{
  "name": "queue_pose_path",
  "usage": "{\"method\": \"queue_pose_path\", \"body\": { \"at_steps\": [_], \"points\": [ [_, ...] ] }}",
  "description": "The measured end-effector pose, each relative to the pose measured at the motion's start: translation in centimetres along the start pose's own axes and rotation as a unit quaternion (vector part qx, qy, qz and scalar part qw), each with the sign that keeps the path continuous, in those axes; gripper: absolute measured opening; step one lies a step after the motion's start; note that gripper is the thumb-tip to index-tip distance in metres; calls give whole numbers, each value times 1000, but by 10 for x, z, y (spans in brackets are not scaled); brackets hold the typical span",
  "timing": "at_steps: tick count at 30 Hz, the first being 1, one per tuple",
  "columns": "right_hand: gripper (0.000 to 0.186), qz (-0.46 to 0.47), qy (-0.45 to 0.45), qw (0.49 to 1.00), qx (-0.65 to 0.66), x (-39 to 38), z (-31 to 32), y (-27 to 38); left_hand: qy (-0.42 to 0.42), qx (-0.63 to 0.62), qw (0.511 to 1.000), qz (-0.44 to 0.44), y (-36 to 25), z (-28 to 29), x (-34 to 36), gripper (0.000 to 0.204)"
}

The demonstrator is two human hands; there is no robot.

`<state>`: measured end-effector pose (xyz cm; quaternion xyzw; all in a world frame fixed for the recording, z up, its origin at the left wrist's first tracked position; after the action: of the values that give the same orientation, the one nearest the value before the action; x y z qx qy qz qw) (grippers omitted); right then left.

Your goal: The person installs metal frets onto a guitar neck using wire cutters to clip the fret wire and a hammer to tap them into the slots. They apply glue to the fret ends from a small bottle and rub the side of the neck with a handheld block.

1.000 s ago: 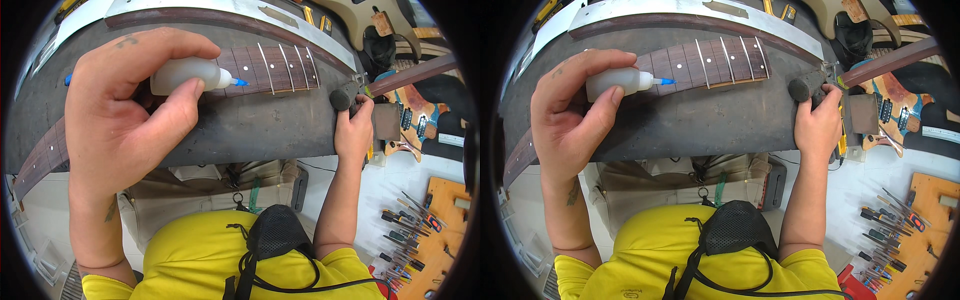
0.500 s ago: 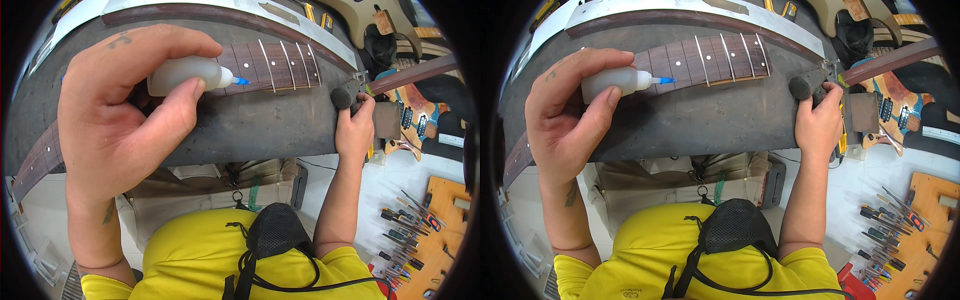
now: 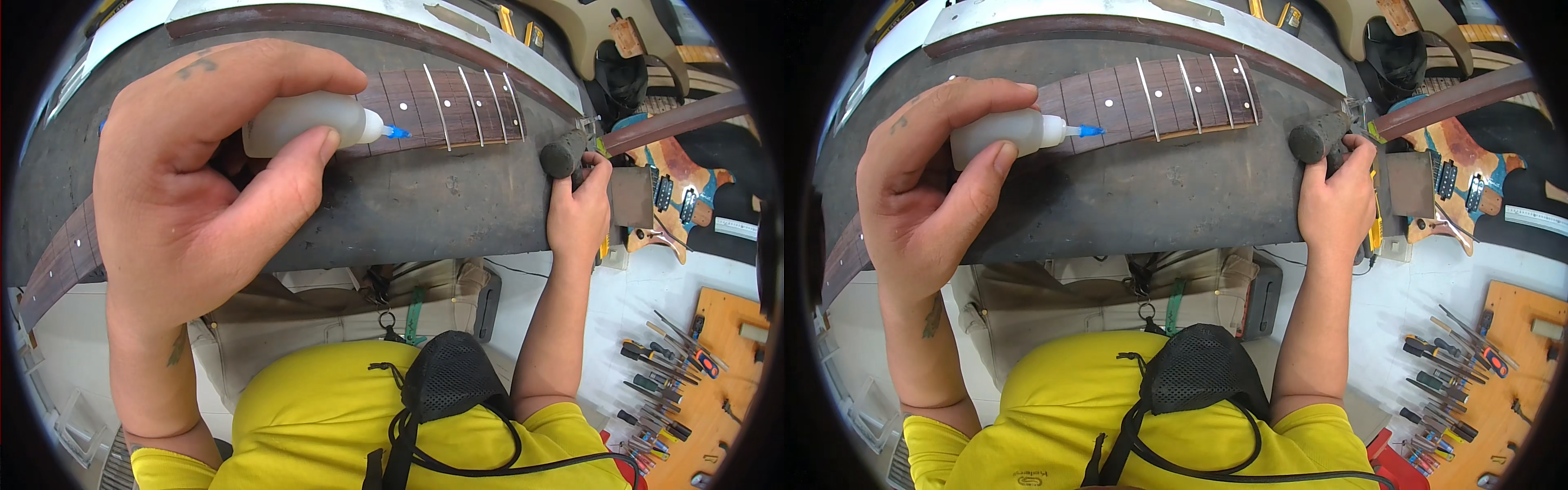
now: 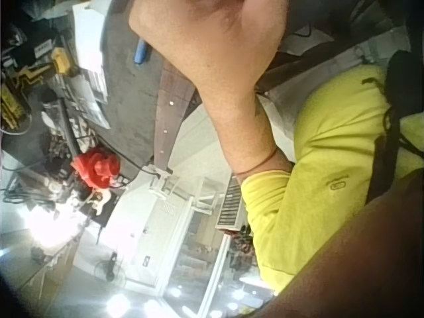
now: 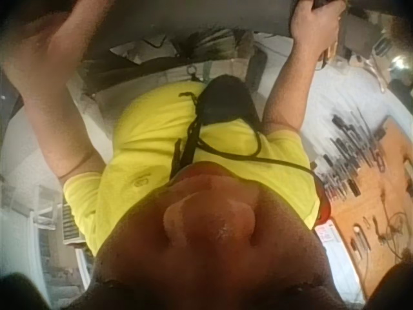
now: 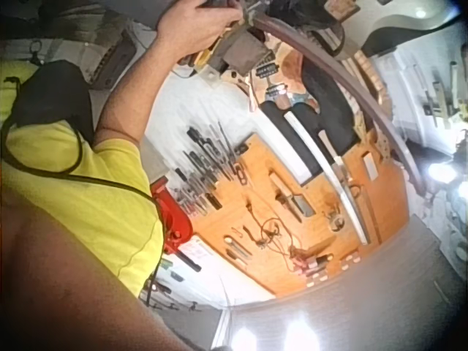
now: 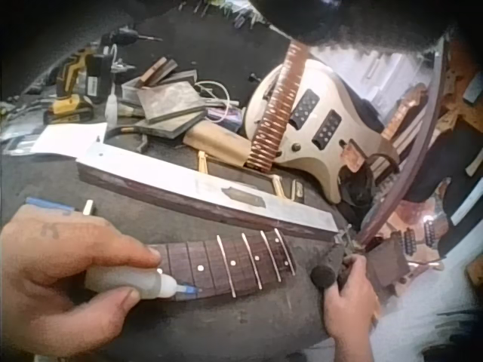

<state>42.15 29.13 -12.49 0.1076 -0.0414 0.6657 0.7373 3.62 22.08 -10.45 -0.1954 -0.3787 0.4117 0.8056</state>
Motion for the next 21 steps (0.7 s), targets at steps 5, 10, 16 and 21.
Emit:
{"method": "queue_pose_path", "body": {
  "at_steps": [5,10,16,21],
  "points": [
    [51,-1,0,1000,-3,0,-1,-1,-2,-6,1000,4,0,0,-1,32],
    [51,0,0,1000,-2,0,-1,-1,-7,-30,999,8,1,0,0,32],
    [51,1,-2,1000,-3,1,-1,-1,-10,-36,999,8,1,-1,-1,33],
    [51,0,0,1000,-2,1,0,-1,-9,-11,1000,-2,2,0,-1,33]
  ]
}}
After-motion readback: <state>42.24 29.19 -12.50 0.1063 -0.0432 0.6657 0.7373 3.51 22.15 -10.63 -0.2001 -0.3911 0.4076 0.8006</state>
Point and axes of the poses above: each hand's wrist, its own x-axis towards the middle knuckle, its own z-axis out of the back of the hand, y = z × x, the point moved 4 cm from there along x, towards the middle knuckle, and after that the axes turned 12 degrees about y, right-handed, at the moved point
